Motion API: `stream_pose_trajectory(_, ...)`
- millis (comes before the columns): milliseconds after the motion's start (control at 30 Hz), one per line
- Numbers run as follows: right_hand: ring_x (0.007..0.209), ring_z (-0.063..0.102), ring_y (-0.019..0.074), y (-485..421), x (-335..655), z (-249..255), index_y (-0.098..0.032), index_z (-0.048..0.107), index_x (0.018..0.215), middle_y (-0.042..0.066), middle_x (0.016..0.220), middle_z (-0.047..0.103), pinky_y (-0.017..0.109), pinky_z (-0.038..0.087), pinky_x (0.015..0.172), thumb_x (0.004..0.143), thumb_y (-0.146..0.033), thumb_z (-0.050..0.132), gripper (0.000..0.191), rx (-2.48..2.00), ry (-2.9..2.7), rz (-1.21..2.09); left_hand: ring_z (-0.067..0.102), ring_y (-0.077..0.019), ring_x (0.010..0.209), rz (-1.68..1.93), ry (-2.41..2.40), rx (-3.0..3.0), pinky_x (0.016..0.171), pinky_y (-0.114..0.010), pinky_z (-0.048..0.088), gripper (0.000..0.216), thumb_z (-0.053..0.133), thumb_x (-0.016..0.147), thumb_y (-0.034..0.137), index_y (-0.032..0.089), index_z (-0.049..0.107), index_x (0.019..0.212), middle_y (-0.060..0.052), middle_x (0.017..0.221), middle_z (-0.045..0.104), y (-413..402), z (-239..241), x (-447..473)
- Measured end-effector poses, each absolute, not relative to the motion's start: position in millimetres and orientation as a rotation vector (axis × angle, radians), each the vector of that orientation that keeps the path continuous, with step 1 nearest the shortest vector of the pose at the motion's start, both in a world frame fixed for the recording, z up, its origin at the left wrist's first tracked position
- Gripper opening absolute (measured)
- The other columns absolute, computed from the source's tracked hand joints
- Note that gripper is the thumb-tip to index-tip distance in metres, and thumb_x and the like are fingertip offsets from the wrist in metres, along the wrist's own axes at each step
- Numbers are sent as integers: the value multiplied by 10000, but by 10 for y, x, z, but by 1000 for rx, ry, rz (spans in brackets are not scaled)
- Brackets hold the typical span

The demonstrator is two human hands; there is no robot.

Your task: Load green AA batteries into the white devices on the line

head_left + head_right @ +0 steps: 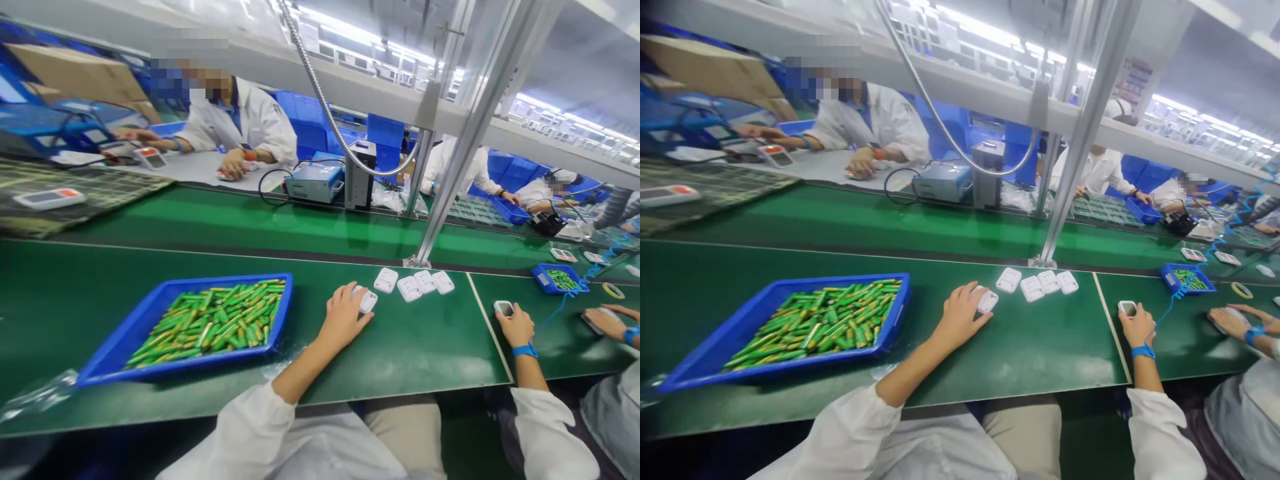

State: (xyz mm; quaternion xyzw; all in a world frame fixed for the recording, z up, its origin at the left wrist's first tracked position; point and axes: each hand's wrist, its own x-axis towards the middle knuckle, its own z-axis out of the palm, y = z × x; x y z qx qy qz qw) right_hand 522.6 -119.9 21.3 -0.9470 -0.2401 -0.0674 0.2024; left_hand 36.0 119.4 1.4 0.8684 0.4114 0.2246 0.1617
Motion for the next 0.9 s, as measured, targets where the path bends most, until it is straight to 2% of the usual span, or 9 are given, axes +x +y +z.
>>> stream_pose_trajectory(100,1356,605,577,-1025,5115,274,-69,661,1543,360,1430,679,798,453,1090,941,-534,665,761,-2562,-697,-372,513,-434,1533,604,1041,2470,1257,-664,462,662,711,967,302,196,553,1601,-224,1691,509,1353,-92,219)
stream_pose_trajectory(200,1318,654,471,-639,4690,302,-118,695,1506,287,1393,728,700,484,1151,1005,-526,606,652,-2198,-1095,-429,404,-400,1652,615,894,2476,1356,-635,370,788,659,903,184,175,473,1669,-220,1762,424,1475,-119,164)
stream_pose_trajectory(267,1255,694,399,-264,4259,311,-181,725,1472,221,1365,760,624,528,1147,1046,-527,592,564,-1931,-1444,-251,340,-402,1693,644,862,2463,1385,-639,329,836,642,869,142,147,449,1683,-234,1783,379,1518,-113,150)
stream_pose_trajectory(333,1334,674,377,161,3788,314,-236,714,1504,183,1435,746,591,524,1179,1057,-499,626,526,-1760,-1728,-59,353,-391,1684,702,833,2441,1395,-632,326,851,636,856,121,137,441,1684,-235,1763,404,1521,-105,142)
stream_pose_trajectory(533,1493,578,471,1158,2925,301,-209,663,1570,236,1590,653,718,444,1240,897,-312,837,703,-1793,-2117,204,463,-377,1598,824,823,2417,1357,-633,404,665,676,902,140,179,580,1559,-214,1680,518,1431,-92,121)
stream_pose_trajectory(600,1481,609,444,1273,2877,301,-181,687,1544,245,1600,646,685,463,1255,876,-198,801,678,-1739,-2184,256,470,-374,1596,824,826,2411,1350,-635,415,610,694,919,148,195,617,1522,-207,1681,523,1423,-77,109)
stream_pose_trajectory(700,1514,619,352,1240,2893,332,-215,712,1536,176,1609,667,578,477,1303,861,-92,708,687,-1601,-2305,345,472,-361,1603,817,799,2397,1346,-626,426,612,723,948,182,220,619,1550,-193,1703,520,1386,-41,59)
stream_pose_trajectory(800,1565,588,316,1040,2903,389,-267,711,1554,107,1602,692,580,455,1333,892,-84,638,691,-1405,-2353,531,457,-377,1606,752,745,2429,1339,-644,427,640,774,958,252,279,632,1582,-146,1761,487,1221,-5,-33)
stream_pose_trajectory(900,1518,634,300,765,2879,422,-300,750,1500,77,1559,728,583,467,1321,1013,-168,571,535,-1290,-2152,694,462,-389,1592,649,673,2486,1331,-652,436,753,732,942,179,358,582,1657,-78,1813,436,952,35,-127)
